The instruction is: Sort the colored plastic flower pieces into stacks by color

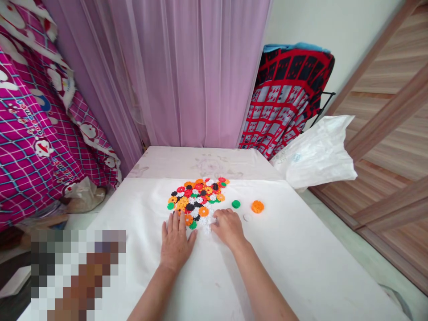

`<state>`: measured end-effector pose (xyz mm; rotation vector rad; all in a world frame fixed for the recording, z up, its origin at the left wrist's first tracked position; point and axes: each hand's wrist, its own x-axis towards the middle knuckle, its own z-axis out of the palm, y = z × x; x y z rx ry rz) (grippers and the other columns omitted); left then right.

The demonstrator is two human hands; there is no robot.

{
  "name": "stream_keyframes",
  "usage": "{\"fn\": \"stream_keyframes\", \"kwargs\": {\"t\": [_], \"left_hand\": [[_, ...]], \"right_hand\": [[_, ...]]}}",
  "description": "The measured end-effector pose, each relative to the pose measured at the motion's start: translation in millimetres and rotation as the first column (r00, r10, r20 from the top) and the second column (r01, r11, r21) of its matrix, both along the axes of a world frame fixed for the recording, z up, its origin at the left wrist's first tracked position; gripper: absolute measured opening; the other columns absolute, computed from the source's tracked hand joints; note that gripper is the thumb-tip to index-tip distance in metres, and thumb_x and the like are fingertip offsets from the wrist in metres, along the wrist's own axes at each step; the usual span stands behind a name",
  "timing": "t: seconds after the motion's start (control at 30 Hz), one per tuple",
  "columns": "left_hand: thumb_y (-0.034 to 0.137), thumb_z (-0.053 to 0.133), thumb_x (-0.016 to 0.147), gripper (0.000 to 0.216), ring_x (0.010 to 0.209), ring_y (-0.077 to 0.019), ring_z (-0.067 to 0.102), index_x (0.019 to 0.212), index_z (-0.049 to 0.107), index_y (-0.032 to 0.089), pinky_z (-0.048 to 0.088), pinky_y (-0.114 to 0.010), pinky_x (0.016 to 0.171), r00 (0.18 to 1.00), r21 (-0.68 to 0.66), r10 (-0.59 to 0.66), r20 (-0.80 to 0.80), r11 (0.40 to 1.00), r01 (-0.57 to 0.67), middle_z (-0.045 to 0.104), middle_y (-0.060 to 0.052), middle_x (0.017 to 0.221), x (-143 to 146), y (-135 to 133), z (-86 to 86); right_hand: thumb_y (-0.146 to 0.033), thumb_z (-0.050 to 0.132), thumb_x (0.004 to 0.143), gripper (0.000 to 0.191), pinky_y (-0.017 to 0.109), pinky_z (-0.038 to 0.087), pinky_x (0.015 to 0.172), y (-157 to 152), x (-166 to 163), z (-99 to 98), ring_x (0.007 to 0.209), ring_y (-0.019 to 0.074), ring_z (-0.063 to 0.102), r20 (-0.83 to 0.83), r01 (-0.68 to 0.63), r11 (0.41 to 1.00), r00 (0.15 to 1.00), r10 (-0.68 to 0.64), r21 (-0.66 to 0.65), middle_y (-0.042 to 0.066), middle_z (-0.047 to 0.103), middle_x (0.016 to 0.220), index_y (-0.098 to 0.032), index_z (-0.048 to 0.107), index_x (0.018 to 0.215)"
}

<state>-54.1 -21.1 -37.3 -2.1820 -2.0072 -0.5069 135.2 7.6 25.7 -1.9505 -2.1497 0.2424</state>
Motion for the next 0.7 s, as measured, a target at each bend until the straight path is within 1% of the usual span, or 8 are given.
{"fn": "stream_keyframes", "kwargs": {"t": [0.1, 0.2, 0.3, 0.4, 0.53, 0.63, 0.7], "left_hand": [[0.048, 0.041, 0.092, 0.066, 0.142, -0.0352, 0.034, 0.145, 0.039, 0.009, 0.028, -0.057, 0.113, 0.999, 0.036, -0.014, 0.031, 0.999, 0.013, 0.037, -0.021, 0.153, -2, -1, -3.1], [0.045, 0.041, 0.092, 0.065, 0.142, -0.0332, 0.033, 0.147, 0.036, 0.011, 0.029, -0.055, 0.113, 0.998, 0.058, -0.029, 0.058, 0.998, 0.025, 0.036, -0.020, 0.154, -5, -1, -4.4], [0.043, 0.042, 0.092, 0.064, 0.143, -0.0325, 0.033, 0.147, 0.035, 0.013, 0.030, -0.055, 0.113, 0.996, 0.069, -0.042, 0.076, 0.997, 0.037, 0.036, -0.019, 0.154, -7, -2, -4.3], [0.043, 0.042, 0.092, 0.062, 0.144, -0.0321, 0.030, 0.147, 0.036, 0.014, 0.029, -0.055, 0.114, 0.994, 0.060, -0.053, 0.096, 0.997, 0.048, 0.035, -0.018, 0.155, -10, -2, -4.1], [0.042, 0.043, 0.091, 0.059, 0.145, -0.0307, 0.028, 0.145, 0.040, 0.019, 0.027, -0.055, 0.114, 0.991, 0.028, -0.057, 0.120, 0.998, 0.054, 0.035, -0.016, 0.155, -12, -1, -4.4], [0.041, 0.044, 0.090, 0.058, 0.145, -0.0295, 0.028, 0.145, 0.041, 0.019, 0.026, -0.054, 0.115, 0.990, 0.015, -0.049, 0.129, 0.999, 0.048, 0.036, -0.015, 0.155, -12, -1, -3.6], [0.040, 0.044, 0.090, 0.057, 0.146, -0.0294, 0.027, 0.144, 0.042, 0.020, 0.026, -0.054, 0.115, 0.990, 0.014, -0.054, 0.131, 0.999, 0.053, 0.036, -0.015, 0.155, -12, -2, -2.6]], "right_hand": [[-0.024, 0.063, 0.078, 0.021, 0.033, 0.038, 0.081, 4, -7, -6.7, 0.098, 0.0237, 0.058, 0.033, 0.004, 1.000, 0.999, -0.004, -0.013, 0.006, 0.071, 0.098, -0.022, 0.067, 0.098], [-0.022, 0.061, 0.078, 0.021, 0.033, 0.038, 0.081, 4, -8, -7.8, 0.096, 0.0234, 0.059, 0.046, -0.002, 1.000, 0.999, 0.003, -0.011, 0.006, 0.071, 0.095, -0.021, 0.066, 0.099], [-0.021, 0.060, 0.078, 0.020, 0.032, 0.039, 0.082, 0, 1, -5.0, 0.096, 0.0224, 0.060, -0.033, 0.031, 0.999, 0.999, -0.031, 0.008, 0.004, 0.072, 0.095, -0.022, 0.065, 0.098], [-0.022, 0.060, 0.076, 0.023, 0.030, 0.043, 0.081, -4, 24, -4.6, 0.094, 0.0195, 0.062, -0.224, 0.121, 0.992, 0.968, -0.110, 0.039, 0.001, 0.072, 0.099, -0.025, 0.065, 0.099], [-0.033, 0.056, 0.076, 0.025, 0.029, 0.048, 0.072, -5, 71, -10.9, 0.077, 0.0161, 0.064, -0.470, 0.286, 0.954, 0.856, -0.214, 0.088, 0.001, 0.070, 0.098, -0.025, 0.065, 0.097], [-0.039, 0.054, 0.074, 0.027, 0.029, 0.049, 0.067, -4, 103, -17.8, 0.074, 0.0169, 0.065, -0.554, 0.398, 0.911, 0.785, -0.276, 0.111, 0.004, 0.070, 0.099, -0.022, 0.066, 0.093], [-0.038, 0.054, 0.073, 0.028, 0.030, 0.050, 0.068, -5, 117, -21.9, 0.074, 0.0171, 0.065, -0.544, 0.433, 0.896, 0.778, -0.315, 0.100, 0.004, 0.070, 0.100, -0.022, 0.067, 0.093]]}}
